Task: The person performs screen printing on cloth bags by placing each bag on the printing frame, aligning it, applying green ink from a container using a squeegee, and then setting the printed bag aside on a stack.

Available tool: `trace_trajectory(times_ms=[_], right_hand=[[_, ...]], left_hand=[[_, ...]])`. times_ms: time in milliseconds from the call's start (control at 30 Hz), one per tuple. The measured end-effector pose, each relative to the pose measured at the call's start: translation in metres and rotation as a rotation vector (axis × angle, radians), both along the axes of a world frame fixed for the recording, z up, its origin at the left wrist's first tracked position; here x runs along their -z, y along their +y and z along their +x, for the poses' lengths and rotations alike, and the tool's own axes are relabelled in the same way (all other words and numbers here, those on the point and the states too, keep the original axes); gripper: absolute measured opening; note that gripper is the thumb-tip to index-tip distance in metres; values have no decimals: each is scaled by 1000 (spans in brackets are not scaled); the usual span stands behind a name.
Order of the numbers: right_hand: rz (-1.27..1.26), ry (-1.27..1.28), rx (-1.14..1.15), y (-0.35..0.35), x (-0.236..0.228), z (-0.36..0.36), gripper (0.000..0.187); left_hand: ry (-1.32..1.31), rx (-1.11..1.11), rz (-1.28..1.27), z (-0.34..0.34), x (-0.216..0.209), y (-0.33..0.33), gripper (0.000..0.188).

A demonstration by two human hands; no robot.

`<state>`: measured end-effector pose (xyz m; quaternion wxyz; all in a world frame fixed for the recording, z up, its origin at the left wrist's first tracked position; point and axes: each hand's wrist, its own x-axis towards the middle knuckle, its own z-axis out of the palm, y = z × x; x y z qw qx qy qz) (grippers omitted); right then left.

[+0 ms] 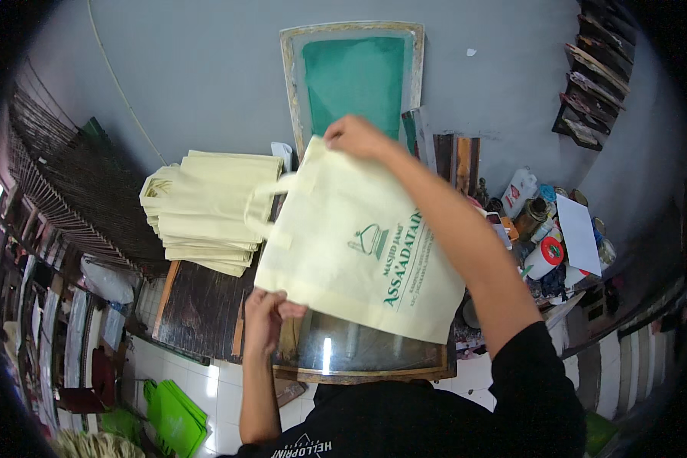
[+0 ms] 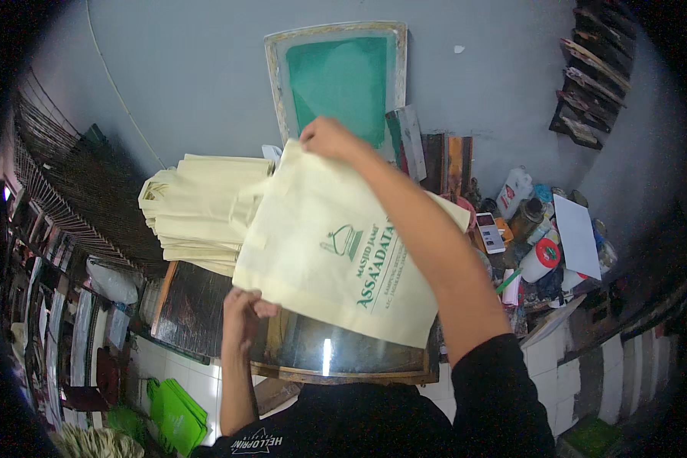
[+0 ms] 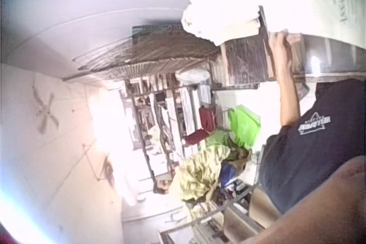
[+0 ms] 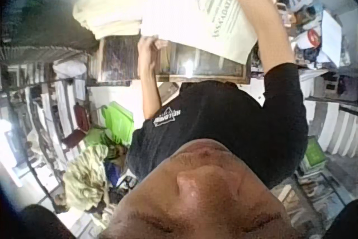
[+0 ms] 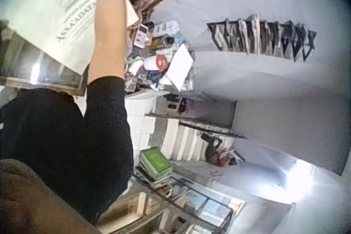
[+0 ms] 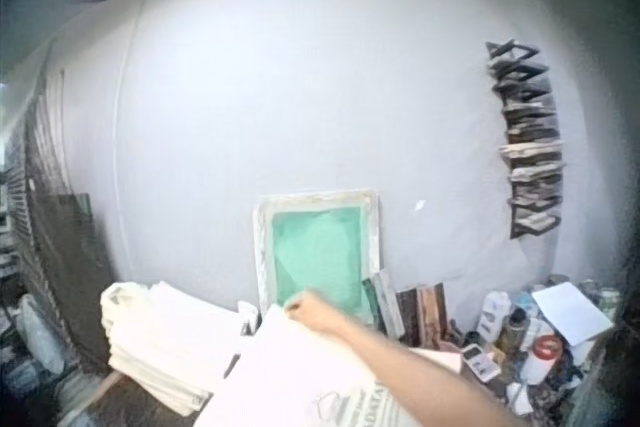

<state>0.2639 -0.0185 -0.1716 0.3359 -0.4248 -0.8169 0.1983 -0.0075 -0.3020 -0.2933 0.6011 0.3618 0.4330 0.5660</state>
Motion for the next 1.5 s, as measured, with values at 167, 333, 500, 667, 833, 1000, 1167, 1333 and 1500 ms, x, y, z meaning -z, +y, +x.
trace_trajectory(times_ms=[167,333,500,667,833,1000,1167,1333,1500], right_hand=[[-81,-77,-55,-2,84,-65,26],[-145,94,-92,-26,118,-83,29],[-69,222,77,-80,161,2,34],[-226,294,369,-179,185,88,32],[-278,184,642,-288,212,113,35],[-98,-55,582,-332,237,83,44],[-35,-266,533,-326,244,61,49],[30,-310,517,-290,246,63,47],[-15,-168,536,-280,246,78,45]], left_hand=[[-84,-168,-129,1,49,-40,19],[187,-9,-394,-16,62,-48,26],[868,-233,-242,-34,51,-46,35],[1329,-451,26,-40,78,-2,47],[1096,-391,-555,-92,118,60,59],[256,-490,45,-107,143,72,20],[240,-550,212,-83,106,82,18],[560,-772,186,-77,108,111,54],[1047,-337,379,36,90,102,74]])
